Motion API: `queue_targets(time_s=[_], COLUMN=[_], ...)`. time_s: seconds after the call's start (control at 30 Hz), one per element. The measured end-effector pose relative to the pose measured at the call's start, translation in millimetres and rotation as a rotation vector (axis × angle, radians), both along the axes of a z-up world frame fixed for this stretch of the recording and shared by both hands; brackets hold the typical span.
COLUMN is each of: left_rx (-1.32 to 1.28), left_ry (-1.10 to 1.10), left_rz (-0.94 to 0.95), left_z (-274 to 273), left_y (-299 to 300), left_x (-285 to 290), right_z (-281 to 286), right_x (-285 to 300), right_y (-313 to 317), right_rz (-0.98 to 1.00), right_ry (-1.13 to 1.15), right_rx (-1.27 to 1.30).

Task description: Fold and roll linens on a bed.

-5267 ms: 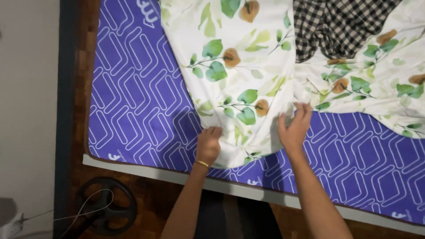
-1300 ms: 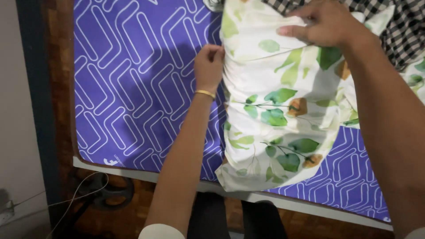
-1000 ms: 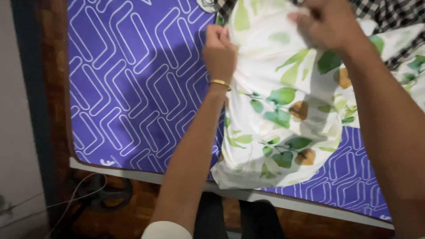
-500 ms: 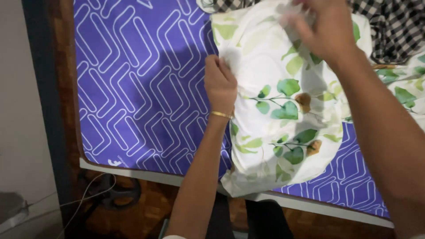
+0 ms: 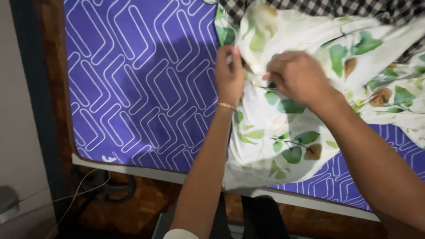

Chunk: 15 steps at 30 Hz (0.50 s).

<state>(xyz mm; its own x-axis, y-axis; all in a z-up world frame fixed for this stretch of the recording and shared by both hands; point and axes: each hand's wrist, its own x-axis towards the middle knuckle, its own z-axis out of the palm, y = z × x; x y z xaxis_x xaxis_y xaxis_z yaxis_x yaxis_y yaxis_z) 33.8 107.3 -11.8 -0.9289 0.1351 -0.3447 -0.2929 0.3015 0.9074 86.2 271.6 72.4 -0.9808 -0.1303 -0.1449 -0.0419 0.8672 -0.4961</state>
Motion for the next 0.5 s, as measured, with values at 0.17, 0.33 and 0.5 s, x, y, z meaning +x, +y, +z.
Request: queue_targets(time_s=[0.17,0.33,0.5], left_rx=[-0.129,-0.202,-0.136], left_ry=[0.254,-0.126,-0.272], left_rz=[-0.098,-0.092,-0.101], left_z=[-14,-10,-17], left_y=[-3,-34,-49], left_x=[13,15,22], right_z=[1,-24,-61], right_x=[16,52,89], right_y=[18,38,64], right_rz=[-0.176,-0.368,-0.62], right_ry=[0.234,0.235,0.212], right_rx=[0.039,0.132,0.037])
